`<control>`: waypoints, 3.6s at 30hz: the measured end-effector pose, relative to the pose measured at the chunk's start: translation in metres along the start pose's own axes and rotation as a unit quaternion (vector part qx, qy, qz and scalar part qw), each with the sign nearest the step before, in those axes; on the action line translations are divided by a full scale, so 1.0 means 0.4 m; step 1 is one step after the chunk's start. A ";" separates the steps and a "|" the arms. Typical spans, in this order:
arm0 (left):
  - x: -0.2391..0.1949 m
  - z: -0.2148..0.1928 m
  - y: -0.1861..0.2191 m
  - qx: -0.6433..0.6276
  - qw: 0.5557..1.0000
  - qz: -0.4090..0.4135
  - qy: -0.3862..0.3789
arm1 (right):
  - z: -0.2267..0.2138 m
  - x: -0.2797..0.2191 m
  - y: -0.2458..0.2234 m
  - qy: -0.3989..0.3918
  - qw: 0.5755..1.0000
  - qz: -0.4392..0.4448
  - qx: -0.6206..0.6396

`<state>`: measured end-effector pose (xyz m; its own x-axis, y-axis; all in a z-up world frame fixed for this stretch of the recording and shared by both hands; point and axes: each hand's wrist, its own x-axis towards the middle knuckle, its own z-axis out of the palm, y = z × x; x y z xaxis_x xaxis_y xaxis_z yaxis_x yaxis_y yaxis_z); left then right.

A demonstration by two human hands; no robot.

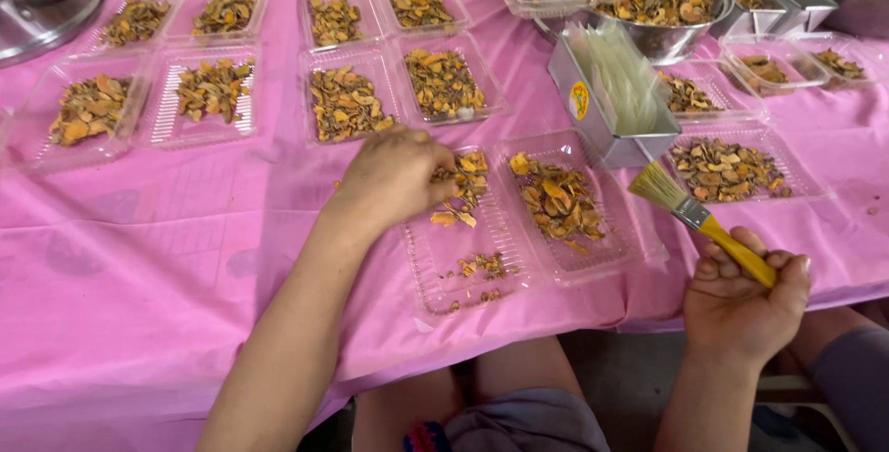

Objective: Sorting and packaging dried tea leaves into small plastic containers and bags using a brush and hands

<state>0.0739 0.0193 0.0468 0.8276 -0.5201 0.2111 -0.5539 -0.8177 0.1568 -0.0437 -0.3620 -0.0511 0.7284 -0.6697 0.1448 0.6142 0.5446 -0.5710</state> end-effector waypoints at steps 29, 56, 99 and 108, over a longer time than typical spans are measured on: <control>-0.070 -0.015 0.167 -0.041 0.971 0.043 -0.233 | -0.011 -0.019 0.022 -0.036 0.998 -0.026 -0.050; -0.027 0.037 0.124 -0.104 0.977 0.100 -0.156 | -0.024 0.007 0.008 -0.017 1.000 0.003 -0.018; 0.051 0.088 -0.101 -0.172 0.975 0.012 0.138 | 0.194 -0.290 0.019 -0.269 0.893 -0.232 -0.275; 0.060 0.109 -0.092 -0.121 0.979 0.046 0.157 | 0.179 -0.290 0.009 -0.258 0.903 -0.220 -0.265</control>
<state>0.1180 0.0262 0.0039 0.7255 -0.4562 0.5153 -0.6614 -0.6692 0.3388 -0.1042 -0.2463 -0.0123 0.5776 -0.3633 0.7311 0.7469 -0.1264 -0.6528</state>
